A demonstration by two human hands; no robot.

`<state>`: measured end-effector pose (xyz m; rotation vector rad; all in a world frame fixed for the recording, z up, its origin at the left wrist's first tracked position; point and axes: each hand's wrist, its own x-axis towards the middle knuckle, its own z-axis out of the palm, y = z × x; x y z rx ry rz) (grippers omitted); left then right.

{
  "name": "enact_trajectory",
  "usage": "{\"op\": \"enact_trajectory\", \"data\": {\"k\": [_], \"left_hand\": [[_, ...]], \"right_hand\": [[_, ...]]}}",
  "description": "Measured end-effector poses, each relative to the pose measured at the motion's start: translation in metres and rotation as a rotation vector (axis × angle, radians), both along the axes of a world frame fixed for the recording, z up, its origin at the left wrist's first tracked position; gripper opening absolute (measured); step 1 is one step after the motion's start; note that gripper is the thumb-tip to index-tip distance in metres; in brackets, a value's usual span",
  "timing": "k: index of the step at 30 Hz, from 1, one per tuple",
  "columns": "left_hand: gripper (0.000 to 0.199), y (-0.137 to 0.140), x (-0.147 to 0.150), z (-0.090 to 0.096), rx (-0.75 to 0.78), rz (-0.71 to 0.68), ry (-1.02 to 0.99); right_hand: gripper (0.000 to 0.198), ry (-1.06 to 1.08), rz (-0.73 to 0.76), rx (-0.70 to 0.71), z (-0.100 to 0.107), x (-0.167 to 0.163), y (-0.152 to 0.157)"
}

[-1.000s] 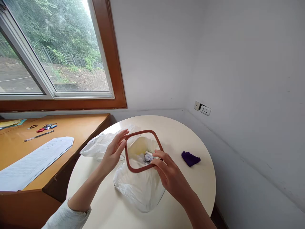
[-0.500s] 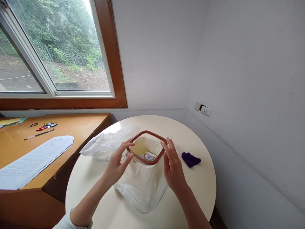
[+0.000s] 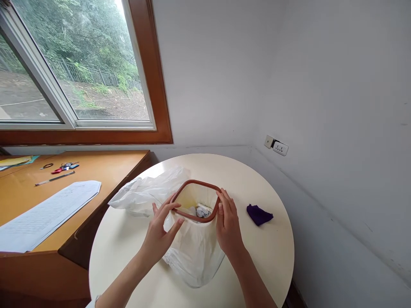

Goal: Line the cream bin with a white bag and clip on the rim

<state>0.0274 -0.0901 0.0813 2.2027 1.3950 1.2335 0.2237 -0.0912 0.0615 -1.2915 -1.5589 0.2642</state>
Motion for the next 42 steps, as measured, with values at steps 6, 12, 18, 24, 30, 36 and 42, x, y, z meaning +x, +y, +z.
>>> {"op": "enact_trajectory", "data": {"k": [6, 12, 18, 24, 30, 36, 42], "left_hand": [[0.017, 0.004, 0.000, -0.001, -0.032, -0.008, -0.018], [0.015, 0.006, -0.001, -0.002, -0.052, -0.023, -0.025], [0.014, 0.004, 0.000, -0.003, -0.022, 0.031, -0.021], [0.017, 0.003, -0.004, -0.003, -0.037, 0.016, 0.023], [0.015, 0.003, -0.008, -0.003, -0.032, 0.001, 0.036], [0.012, 0.004, -0.008, -0.004, -0.027, -0.036, 0.062], [0.009, 0.008, -0.010, -0.005, 0.018, -0.030, 0.068]], "right_hand": [[0.038, -0.039, -0.036, 0.019, -0.005, -0.002, -0.001], [0.037, -0.052, -0.039, 0.043, -0.007, -0.003, 0.000], [0.034, -0.073, -0.057, 0.056, -0.007, -0.003, -0.002], [0.032, -0.109, -0.087, 0.072, -0.009, -0.004, -0.004], [0.028, -0.155, -0.104, 0.109, -0.012, -0.002, -0.003], [0.026, -0.150, -0.068, 0.085, -0.010, -0.002, -0.001], [0.024, -0.128, -0.048, 0.072, -0.012, 0.000, 0.000]]}}
